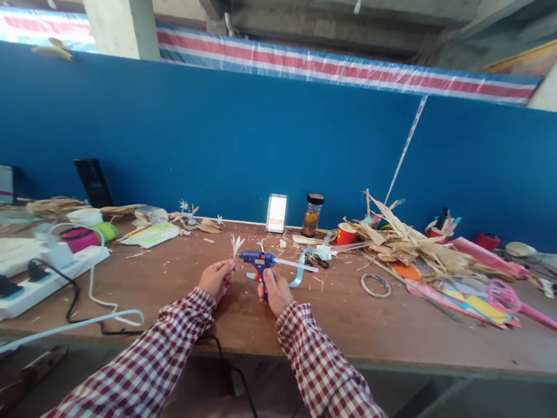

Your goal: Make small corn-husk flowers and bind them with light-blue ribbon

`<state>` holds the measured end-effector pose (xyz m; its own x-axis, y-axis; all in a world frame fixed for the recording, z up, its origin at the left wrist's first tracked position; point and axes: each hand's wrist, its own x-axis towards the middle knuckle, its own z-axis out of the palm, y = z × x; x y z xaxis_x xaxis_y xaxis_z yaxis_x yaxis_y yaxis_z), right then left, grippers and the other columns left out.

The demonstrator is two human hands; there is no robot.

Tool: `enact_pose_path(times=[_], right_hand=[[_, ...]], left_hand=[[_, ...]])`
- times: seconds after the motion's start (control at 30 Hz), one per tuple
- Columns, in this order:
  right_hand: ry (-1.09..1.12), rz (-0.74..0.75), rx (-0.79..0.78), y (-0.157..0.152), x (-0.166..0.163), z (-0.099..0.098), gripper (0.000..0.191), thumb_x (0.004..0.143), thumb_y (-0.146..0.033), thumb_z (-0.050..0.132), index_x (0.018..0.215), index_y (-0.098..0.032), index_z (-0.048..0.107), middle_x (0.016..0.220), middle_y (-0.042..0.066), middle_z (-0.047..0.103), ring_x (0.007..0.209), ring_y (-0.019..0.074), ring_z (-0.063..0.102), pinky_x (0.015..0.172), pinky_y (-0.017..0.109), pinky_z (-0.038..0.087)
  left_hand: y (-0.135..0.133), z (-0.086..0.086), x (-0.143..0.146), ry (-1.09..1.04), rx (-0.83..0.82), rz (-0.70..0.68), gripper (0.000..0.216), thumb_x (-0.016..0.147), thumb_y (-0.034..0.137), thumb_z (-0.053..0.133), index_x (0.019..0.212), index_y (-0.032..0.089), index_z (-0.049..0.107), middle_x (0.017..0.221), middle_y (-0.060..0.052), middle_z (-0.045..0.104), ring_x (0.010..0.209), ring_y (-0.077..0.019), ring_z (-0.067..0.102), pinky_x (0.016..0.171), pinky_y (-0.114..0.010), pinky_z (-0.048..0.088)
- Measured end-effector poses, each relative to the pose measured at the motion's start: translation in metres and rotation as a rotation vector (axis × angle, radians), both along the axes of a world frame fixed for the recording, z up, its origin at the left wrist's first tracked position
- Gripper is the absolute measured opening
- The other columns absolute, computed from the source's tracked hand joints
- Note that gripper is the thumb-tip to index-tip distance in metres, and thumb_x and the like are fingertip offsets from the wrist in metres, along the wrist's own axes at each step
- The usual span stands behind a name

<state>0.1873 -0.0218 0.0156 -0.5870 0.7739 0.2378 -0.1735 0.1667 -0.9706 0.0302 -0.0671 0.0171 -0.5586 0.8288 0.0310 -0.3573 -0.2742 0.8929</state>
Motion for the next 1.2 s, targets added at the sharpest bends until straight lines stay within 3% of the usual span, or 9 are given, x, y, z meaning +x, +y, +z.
enact_pose_path(times=[1.2], right_hand=[[-0.026,0.005,0.065,0.0033,0.0005,-0.0036,0.044,0.083,-0.053,0.032,0.079,-0.015,0.053,0.047,-0.004,0.046,0.038,0.0070,0.042,0.041,0.020,0.035]], left_hand=[[0.0028,-0.0042,-0.0017,0.005,0.034,-0.017,0.029,0.055,0.033,0.070,0.070,0.010,0.063,0.059,0.001,0.057,0.036,-0.0004,0.033,0.035,-0.016,0.027]])
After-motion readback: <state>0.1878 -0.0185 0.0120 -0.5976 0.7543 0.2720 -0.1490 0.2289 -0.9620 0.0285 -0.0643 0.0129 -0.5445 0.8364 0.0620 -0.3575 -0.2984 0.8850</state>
